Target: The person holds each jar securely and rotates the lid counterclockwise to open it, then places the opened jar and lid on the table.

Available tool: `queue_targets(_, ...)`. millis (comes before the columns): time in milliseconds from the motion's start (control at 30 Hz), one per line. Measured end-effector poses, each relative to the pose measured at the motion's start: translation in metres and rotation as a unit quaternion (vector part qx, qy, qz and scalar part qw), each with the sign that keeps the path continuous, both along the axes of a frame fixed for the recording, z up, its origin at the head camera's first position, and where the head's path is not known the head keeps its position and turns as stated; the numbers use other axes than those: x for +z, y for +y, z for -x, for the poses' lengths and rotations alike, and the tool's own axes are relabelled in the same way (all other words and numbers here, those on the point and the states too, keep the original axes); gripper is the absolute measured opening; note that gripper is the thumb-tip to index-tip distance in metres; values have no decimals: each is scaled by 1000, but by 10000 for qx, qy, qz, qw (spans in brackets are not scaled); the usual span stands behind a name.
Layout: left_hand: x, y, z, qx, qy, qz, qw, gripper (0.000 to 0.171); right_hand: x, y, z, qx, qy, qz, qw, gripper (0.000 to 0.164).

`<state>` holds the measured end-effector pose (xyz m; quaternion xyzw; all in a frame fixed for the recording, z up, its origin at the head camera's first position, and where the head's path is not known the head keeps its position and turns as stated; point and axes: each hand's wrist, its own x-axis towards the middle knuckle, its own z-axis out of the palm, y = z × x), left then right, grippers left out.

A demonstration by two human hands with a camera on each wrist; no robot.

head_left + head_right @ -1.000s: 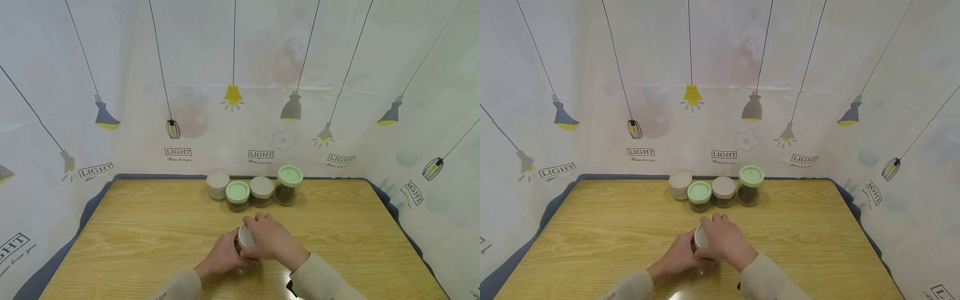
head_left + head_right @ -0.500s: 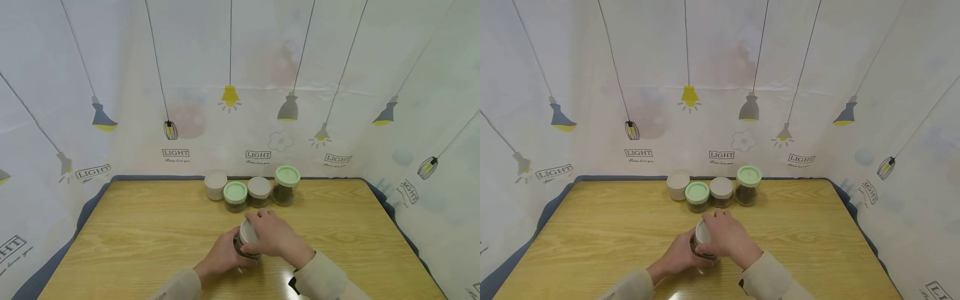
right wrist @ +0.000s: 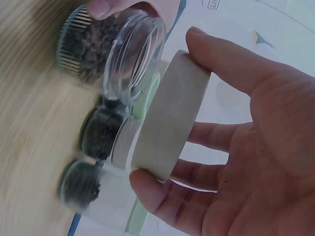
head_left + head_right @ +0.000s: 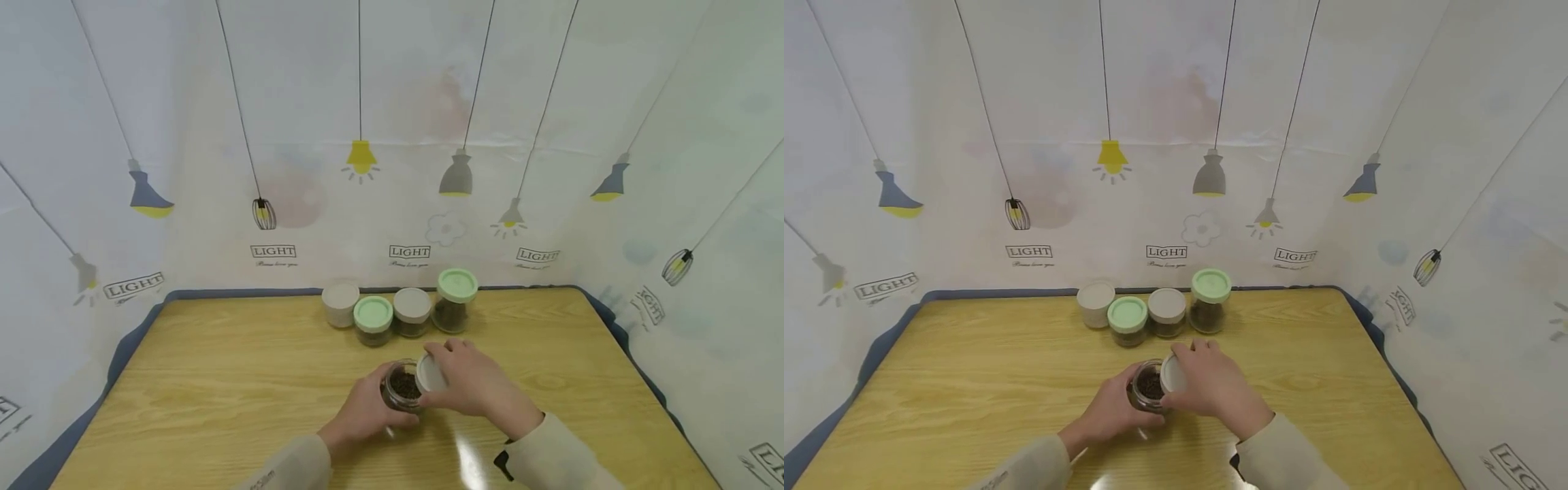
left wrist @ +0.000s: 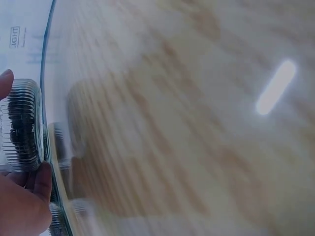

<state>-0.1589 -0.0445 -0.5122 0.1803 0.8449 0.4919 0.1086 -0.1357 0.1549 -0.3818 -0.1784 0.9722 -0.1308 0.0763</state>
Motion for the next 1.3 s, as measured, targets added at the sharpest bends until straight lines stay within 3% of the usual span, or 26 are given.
queue_targets(633,2,45,26,320,-96,-2,9994,97,-4,64,-12,-723,-531,-319,9955,85)
queue_targets(1033,3,88,39,99,120,-51,9999,92,-21,97,-21,-974,-594,-369,9928,95)
queue_targets(1300,5,112,44,130,153,-42,9998,93,-25,112,-28,-1223,-811,-205,9890,91)
